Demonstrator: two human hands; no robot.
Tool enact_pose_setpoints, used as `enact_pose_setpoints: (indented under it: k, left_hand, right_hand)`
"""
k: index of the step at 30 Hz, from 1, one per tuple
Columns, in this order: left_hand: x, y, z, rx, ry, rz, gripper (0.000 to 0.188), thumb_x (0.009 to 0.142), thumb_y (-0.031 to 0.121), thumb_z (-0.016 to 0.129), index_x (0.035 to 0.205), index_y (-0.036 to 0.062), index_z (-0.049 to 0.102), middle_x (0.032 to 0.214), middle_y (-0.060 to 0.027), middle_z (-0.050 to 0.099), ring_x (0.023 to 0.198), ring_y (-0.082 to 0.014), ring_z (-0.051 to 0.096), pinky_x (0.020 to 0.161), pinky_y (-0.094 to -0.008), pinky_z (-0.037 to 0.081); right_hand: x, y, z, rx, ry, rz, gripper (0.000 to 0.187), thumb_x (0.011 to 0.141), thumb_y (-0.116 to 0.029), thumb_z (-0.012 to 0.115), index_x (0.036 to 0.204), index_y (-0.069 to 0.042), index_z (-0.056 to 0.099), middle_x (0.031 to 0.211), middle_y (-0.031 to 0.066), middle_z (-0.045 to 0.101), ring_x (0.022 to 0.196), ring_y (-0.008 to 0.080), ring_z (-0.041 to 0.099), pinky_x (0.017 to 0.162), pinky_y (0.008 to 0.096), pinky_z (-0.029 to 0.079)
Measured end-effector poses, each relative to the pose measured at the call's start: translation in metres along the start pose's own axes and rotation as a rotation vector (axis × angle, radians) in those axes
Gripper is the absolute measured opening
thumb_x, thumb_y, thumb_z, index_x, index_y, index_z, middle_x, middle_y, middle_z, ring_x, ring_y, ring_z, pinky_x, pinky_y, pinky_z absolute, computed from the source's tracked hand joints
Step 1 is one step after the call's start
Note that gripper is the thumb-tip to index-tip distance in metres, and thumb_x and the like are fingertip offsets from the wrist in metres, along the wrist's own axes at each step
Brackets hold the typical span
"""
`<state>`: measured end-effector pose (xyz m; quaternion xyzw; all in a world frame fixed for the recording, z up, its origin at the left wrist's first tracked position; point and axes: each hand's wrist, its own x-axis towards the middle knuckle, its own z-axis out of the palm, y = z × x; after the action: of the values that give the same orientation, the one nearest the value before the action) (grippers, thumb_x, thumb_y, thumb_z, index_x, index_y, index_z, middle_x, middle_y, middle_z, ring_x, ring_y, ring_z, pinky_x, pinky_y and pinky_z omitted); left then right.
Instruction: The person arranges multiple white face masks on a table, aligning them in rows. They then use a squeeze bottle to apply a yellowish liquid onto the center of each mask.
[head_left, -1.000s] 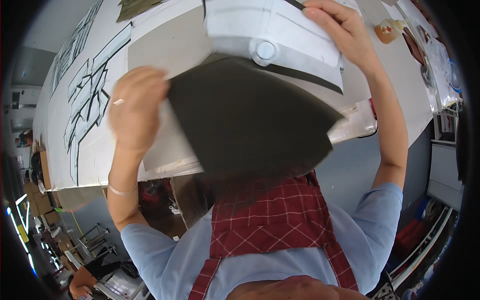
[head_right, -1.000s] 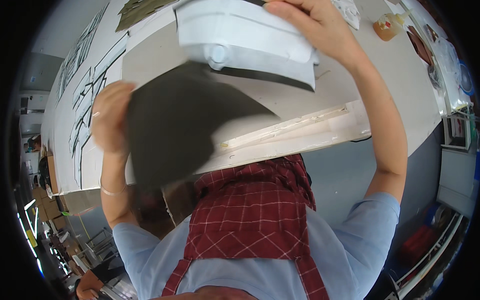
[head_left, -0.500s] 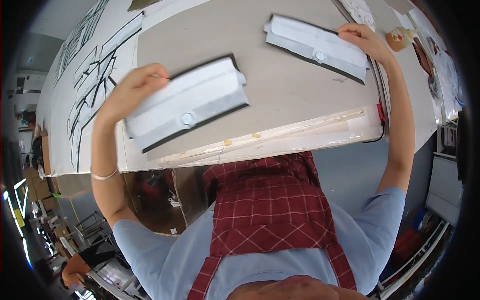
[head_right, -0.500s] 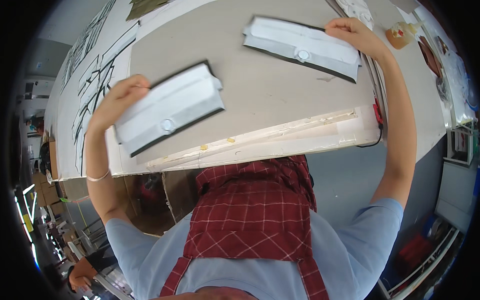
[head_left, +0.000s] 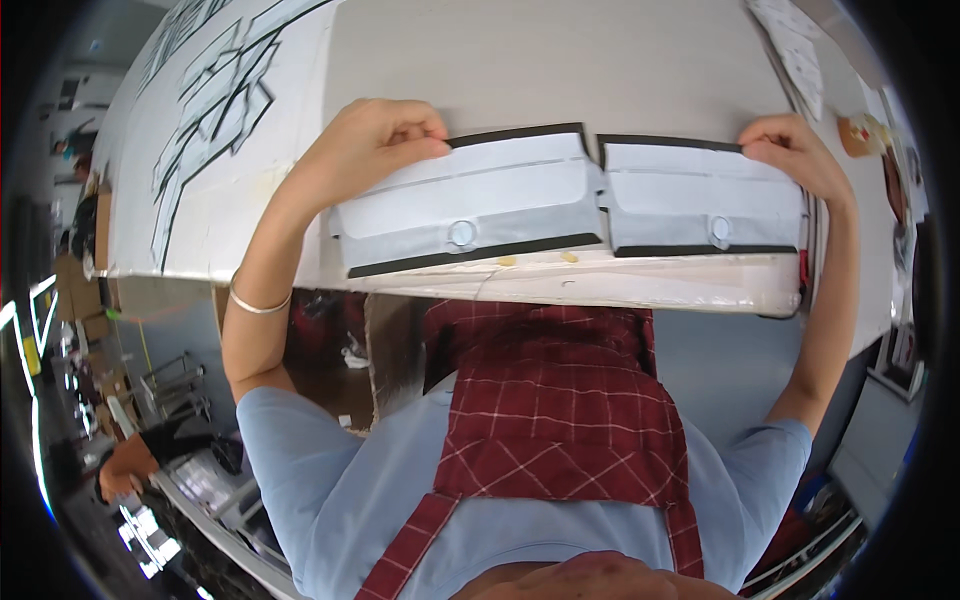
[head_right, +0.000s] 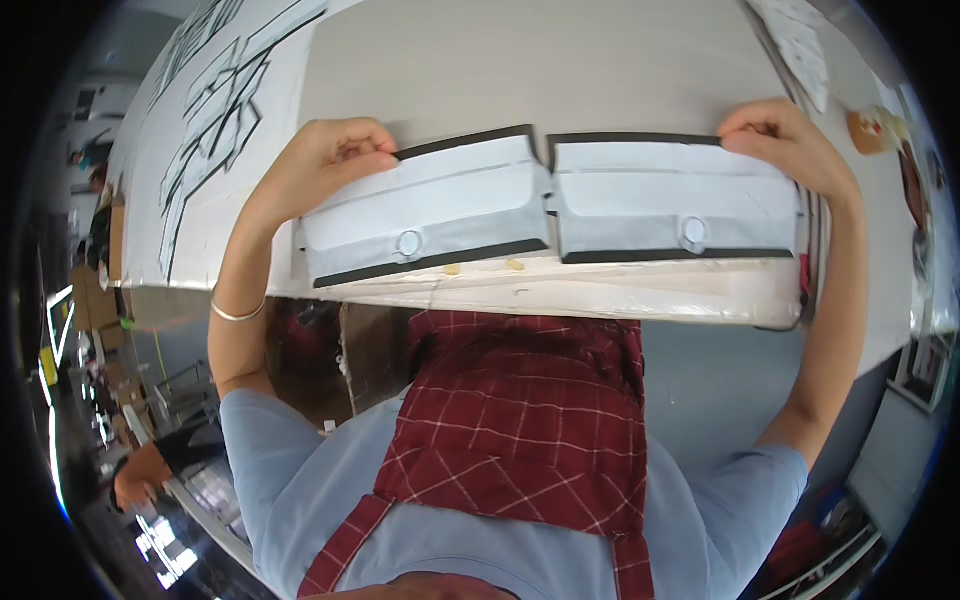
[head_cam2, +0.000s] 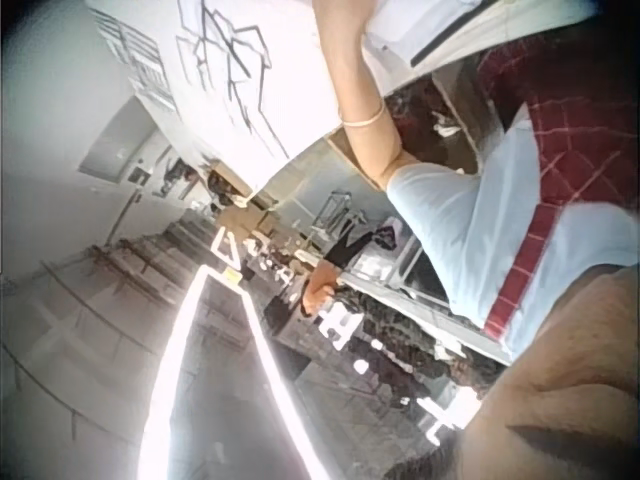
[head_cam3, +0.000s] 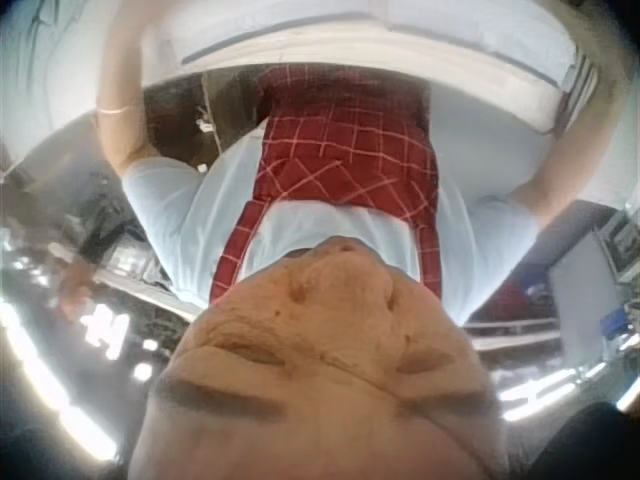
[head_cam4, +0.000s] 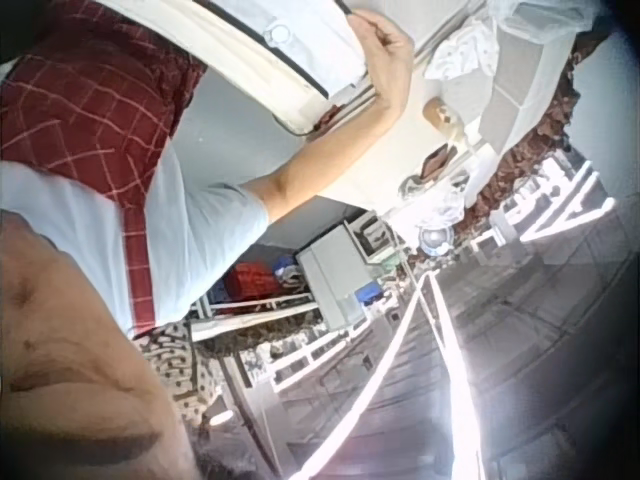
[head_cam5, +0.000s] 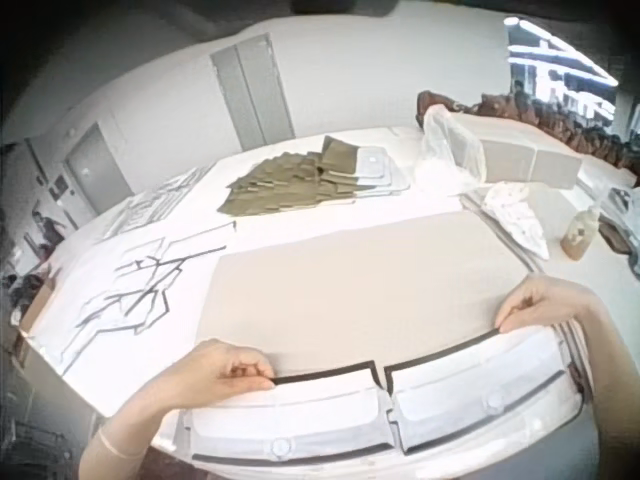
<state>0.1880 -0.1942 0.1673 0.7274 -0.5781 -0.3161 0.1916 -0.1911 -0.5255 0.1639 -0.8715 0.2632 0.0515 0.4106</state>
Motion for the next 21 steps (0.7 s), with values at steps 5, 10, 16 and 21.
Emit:
enact_pose_setpoints:
  k: [5, 10, 16, 21]
  left_hand:
    - [-0.018, 0.004, 0.014, 0.372, 0.425, 0.326, 0.039, 0.089, 0.016, 0.075, 0.125, 0.0057, 0.064, 0.125, -0.0098, 0.067, 0.123, -0.0281, 0.059, 0.103, -0.0411, 0.049]
    - [-0.032, -0.005, 0.048, 0.414, 0.234, 0.361, 0.068, 0.089, 0.045, 0.070, 0.149, 0.0177, 0.051, 0.159, -0.0070, 0.042, 0.154, -0.0323, 0.024, 0.122, -0.0491, 0.031]
    - [-0.015, -0.024, 0.039, 0.505, 0.158, 0.351, 0.077, 0.090, 0.062, 0.058, 0.154, 0.0223, 0.047, 0.164, -0.0029, 0.036, 0.156, -0.0306, 0.018, 0.125, -0.0525, 0.023]
    - [-0.012, -0.027, 0.033, 0.517, 0.135, 0.341, 0.077, 0.090, 0.066, 0.055, 0.153, 0.0220, 0.049, 0.164, -0.0024, 0.038, 0.156, -0.0306, 0.019, 0.125, -0.0527, 0.022]
  right_hand:
    - [-0.015, -0.010, 0.003, -0.285, 0.159, -0.080, 0.021, 0.091, -0.014, 0.072, 0.108, -0.001, 0.070, 0.093, 0.0008, 0.062, 0.088, 0.0116, 0.055, 0.075, 0.0259, 0.042]
    - [-0.042, -0.054, 0.045, -0.383, 0.319, -0.331, 0.045, 0.089, -0.026, 0.073, 0.129, -0.006, 0.067, 0.142, 0.0130, 0.058, 0.137, 0.0268, 0.049, 0.115, 0.0403, 0.035]
    - [-0.041, -0.067, 0.107, -0.481, 0.221, -0.360, 0.056, 0.087, -0.035, 0.072, 0.138, -0.013, 0.063, 0.155, 0.0096, 0.049, 0.150, 0.0307, 0.035, 0.124, 0.0498, 0.024]
    - [-0.041, -0.062, 0.113, -0.522, 0.257, -0.339, 0.060, 0.086, -0.039, 0.072, 0.140, -0.017, 0.062, 0.156, 0.0071, 0.049, 0.150, 0.0296, 0.034, 0.125, 0.0498, 0.023]
